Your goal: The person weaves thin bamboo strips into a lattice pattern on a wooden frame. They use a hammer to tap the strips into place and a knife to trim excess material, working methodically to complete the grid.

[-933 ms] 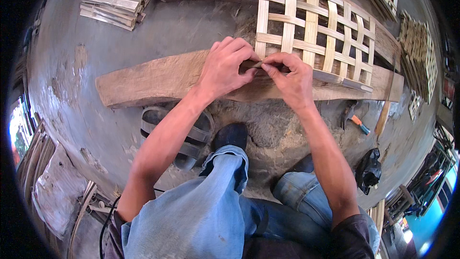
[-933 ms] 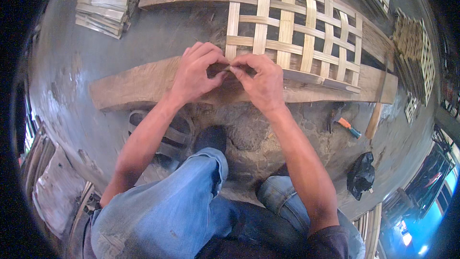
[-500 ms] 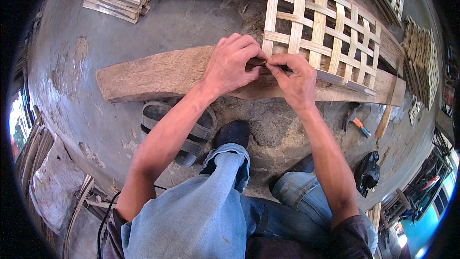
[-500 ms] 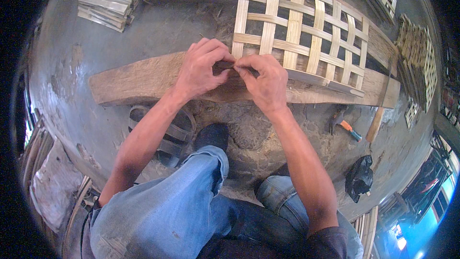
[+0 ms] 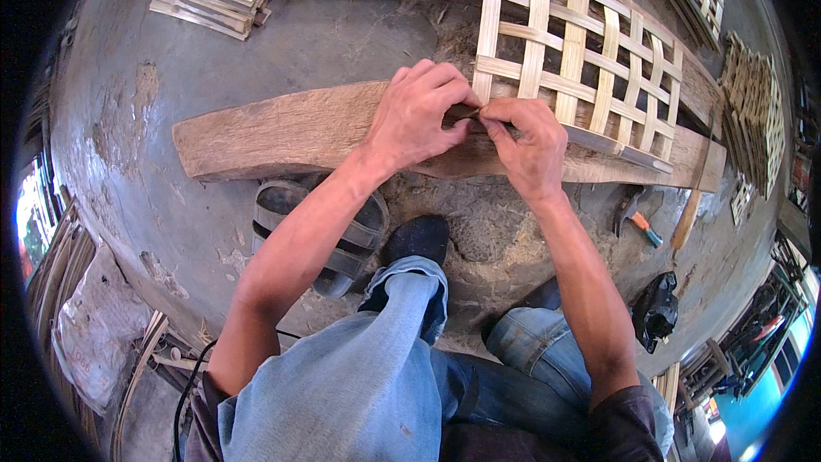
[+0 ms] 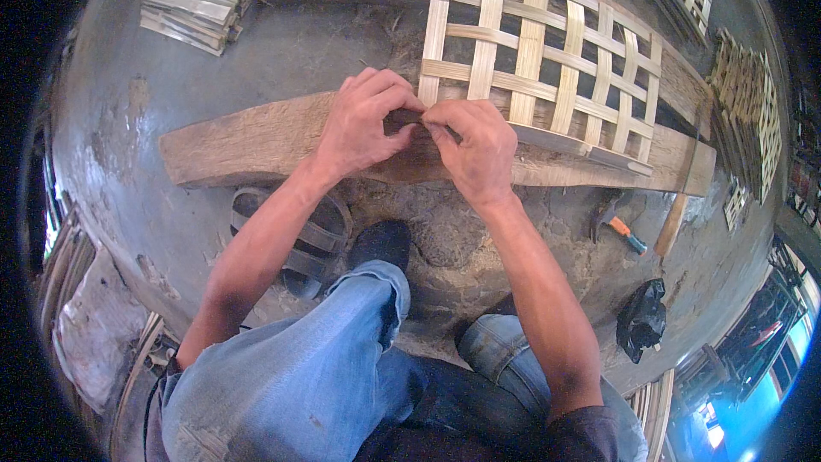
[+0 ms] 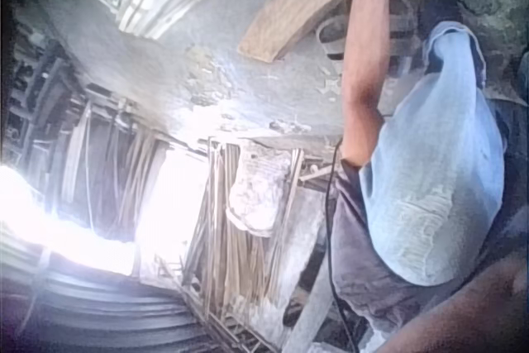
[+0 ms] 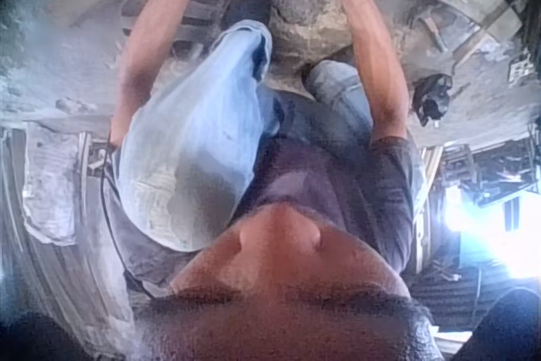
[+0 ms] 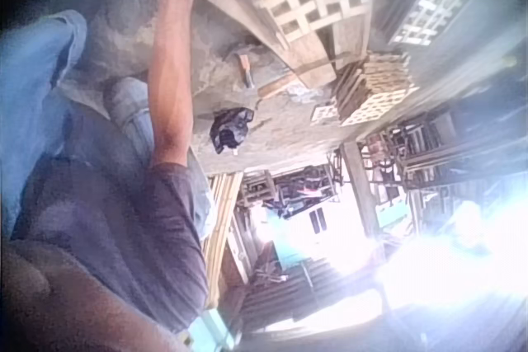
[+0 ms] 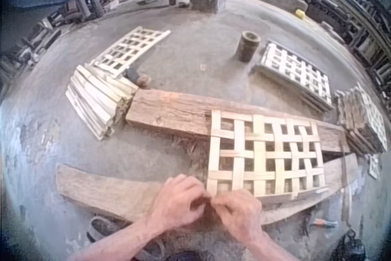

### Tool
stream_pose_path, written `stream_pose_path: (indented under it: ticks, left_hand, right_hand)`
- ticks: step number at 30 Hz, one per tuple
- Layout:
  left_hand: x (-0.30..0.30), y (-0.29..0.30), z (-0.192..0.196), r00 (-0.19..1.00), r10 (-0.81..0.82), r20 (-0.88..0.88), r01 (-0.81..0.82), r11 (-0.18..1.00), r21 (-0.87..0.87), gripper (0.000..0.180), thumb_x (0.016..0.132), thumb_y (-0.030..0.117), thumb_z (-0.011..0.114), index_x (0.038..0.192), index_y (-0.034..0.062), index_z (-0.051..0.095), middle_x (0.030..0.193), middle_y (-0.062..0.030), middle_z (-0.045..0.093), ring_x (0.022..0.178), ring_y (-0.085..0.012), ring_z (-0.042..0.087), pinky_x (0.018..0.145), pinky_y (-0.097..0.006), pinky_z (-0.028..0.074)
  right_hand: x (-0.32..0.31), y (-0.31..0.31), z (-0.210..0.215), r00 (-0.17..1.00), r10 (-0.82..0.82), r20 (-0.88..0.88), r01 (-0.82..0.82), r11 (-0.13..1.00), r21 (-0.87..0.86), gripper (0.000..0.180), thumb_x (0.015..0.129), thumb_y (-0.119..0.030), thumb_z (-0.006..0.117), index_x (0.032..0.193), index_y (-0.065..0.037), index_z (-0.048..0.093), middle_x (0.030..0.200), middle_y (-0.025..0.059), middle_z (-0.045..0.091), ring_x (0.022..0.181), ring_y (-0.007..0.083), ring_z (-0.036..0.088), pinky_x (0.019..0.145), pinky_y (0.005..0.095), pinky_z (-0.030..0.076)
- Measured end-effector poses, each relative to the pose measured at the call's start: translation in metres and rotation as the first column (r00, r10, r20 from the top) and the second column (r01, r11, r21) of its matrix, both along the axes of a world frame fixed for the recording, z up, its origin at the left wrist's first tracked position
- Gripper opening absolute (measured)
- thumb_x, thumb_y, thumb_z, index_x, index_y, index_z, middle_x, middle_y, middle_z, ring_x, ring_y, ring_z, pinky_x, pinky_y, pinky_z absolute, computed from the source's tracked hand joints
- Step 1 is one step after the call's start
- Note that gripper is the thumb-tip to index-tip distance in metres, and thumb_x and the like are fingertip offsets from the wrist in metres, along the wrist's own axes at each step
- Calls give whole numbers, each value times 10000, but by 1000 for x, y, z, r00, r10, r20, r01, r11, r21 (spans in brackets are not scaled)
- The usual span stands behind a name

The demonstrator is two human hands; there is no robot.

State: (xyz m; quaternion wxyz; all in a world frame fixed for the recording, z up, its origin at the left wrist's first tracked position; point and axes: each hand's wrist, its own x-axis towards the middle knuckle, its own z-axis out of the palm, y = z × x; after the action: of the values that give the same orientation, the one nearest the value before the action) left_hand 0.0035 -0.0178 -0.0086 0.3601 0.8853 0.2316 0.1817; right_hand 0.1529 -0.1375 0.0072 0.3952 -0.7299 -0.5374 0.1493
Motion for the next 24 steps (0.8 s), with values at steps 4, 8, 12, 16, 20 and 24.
stream_pose_path:
  ticks: [4, 8, 12, 16, 20, 24]
  left_hand:
    - [1, -1, 2, 1000, 15, 14, -15, 1000, -4, 294, 650, 86, 806, 926, 138, 719, 992, -13, 641, 988, -246, 596, 840, -382, 455]
    - [0, -2, -2, 994, 65, 90, -66, 998, 17, 259, 682, 113, 792, 920, 149, 696, 1018, 13, 627, 992, -226, 580, 853, -377, 437]
    - [-1, -5, -4, 995, 74, 68, -75, 997, 12, 229, 683, 104, 789, 887, 154, 698, 1044, 17, 624, 1005, -219, 578, 866, -379, 427]
    - [-1, -9, -3, 993, 97, 66, -99, 995, 32, 214, 680, 100, 790, 865, 157, 698, 1034, 23, 625, 1004, -210, 580, 871, -373, 422]
    - [1, -10, -2, 992, 104, 73, -107, 993, 51, 214, 676, 99, 793, 859, 159, 698, 1017, 33, 627, 997, -201, 580, 873, -367, 417]
    - [2, -12, -1, 990, 115, 85, -120, 991, 52, 223, 660, 73, 793, 855, 138, 707, 1012, 16, 653, 976, -227, 598, 860, -384, 431]
  right_hand:
    - [0, -1, -2, 999, 8, 37, -9, 999, 33, 183, 702, -19, 785, 850, -110, 723, 880, 15, 728, 832, 229, 669, 727, 346, 535]
    - [-1, -2, -2, 998, 21, 66, -24, 999, 47, 202, 696, -18, 783, 859, -124, 726, 897, 3, 722, 847, 221, 659, 735, 344, 540]
    - [-1, -4, -3, 995, 31, 98, -36, 998, 48, 222, 689, -30, 788, 874, -140, 735, 912, -5, 717, 849, 217, 653, 738, 342, 543]
    - [-2, -4, -4, 995, 29, 96, -34, 998, 60, 218, 695, -44, 782, 883, -147, 740, 914, -4, 716, 846, 215, 653, 737, 338, 545]
    - [-1, -4, -6, 994, 27, 108, -36, 996, 82, 202, 701, -54, 773, 877, -147, 739, 907, 2, 713, 834, 215, 654, 726, 338, 546]
    - [0, -5, -6, 993, 29, 116, -39, 995, 92, 192, 698, -64, 772, 867, -150, 736, 902, 4, 703, 819, 219, 654, 713, 343, 547]
